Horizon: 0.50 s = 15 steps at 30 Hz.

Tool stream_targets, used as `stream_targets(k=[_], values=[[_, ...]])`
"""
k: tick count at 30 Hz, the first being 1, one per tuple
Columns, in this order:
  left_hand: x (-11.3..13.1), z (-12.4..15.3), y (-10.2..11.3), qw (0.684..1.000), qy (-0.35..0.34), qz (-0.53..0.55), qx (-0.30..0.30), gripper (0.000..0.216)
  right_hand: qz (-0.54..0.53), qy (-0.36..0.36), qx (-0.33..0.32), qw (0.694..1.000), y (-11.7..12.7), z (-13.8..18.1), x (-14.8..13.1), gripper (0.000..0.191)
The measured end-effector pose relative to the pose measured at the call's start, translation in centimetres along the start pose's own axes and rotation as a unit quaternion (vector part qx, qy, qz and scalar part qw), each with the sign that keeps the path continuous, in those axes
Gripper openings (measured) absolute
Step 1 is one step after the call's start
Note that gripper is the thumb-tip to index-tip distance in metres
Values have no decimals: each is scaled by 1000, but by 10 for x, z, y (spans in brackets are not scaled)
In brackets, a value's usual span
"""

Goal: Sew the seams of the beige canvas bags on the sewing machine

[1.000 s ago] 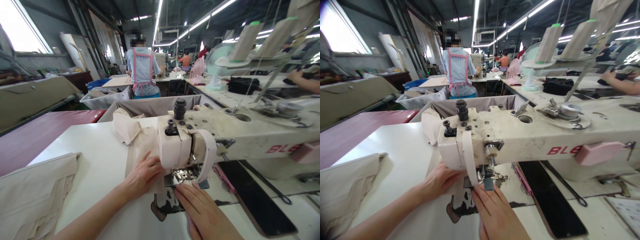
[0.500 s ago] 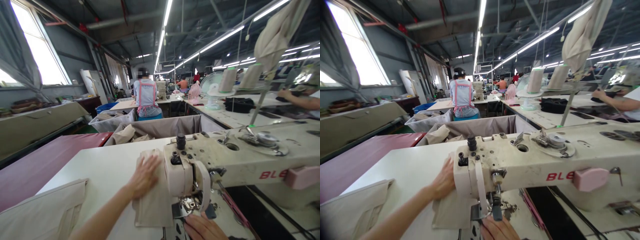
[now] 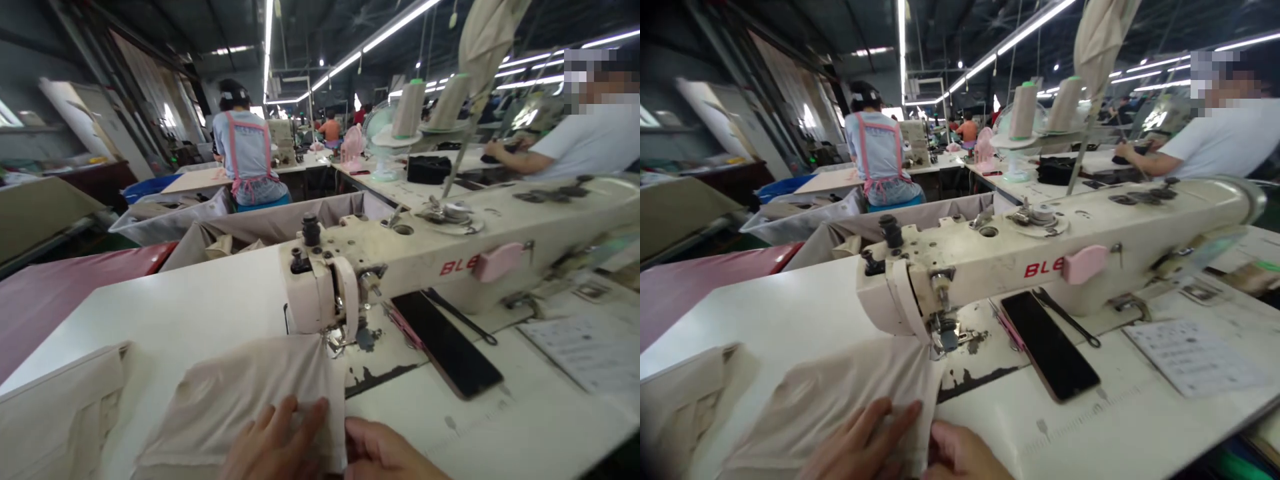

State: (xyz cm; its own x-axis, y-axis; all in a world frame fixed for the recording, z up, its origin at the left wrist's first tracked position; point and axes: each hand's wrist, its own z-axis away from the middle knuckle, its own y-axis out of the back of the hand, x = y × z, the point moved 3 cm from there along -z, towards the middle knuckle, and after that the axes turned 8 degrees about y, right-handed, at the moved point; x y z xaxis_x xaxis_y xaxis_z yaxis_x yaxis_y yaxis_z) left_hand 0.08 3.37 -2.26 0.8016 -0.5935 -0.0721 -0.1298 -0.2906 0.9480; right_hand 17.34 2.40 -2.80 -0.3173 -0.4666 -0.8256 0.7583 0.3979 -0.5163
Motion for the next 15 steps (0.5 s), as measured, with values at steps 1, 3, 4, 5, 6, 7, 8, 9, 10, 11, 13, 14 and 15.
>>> stream_targets(k=[1,3,4,5,6,7,8,9,10,11,13,14,15], values=[[2,-3,2,1000,-1,2,10,46,7,20,25,999,2,1,-4,23],[5,-6,4,999,-18,0,46,45,2,50,86,995,9,3,-14,29],[7,-6,4,997,-36,-5,61,44,-12,55,112,992,14,3,-19,31],[8,-6,3,996,-58,-14,68,43,-27,55,125,990,17,3,-23,33],[9,-5,2,994,-80,-25,68,43,-40,55,128,989,19,2,-26,34],[8,-5,0,993,-96,-34,59,46,-47,55,123,990,21,0,-28,35],[7,-5,-2,992,-107,-35,50,55,-50,56,115,990,21,-3,-29,36],[5,-5,-3,993,-111,-30,41,66,-48,57,110,991,20,-6,-30,38],[3,-5,-3,993,-109,-20,32,74,-42,57,110,991,19,-10,-29,39],[0,-4,-3,995,-100,-3,20,78,-33,55,113,992,19,-14,-28,39],[-5,-3,-1,996,-71,49,-6,78,-17,52,131,990,17,-21,-26,37],[-6,-4,0,995,-56,83,-16,75,-11,52,142,988,16,-24,-25,35],[-8,-6,2,992,-34,120,-21,71,-7,52,151,987,16,-26,-25,34]])
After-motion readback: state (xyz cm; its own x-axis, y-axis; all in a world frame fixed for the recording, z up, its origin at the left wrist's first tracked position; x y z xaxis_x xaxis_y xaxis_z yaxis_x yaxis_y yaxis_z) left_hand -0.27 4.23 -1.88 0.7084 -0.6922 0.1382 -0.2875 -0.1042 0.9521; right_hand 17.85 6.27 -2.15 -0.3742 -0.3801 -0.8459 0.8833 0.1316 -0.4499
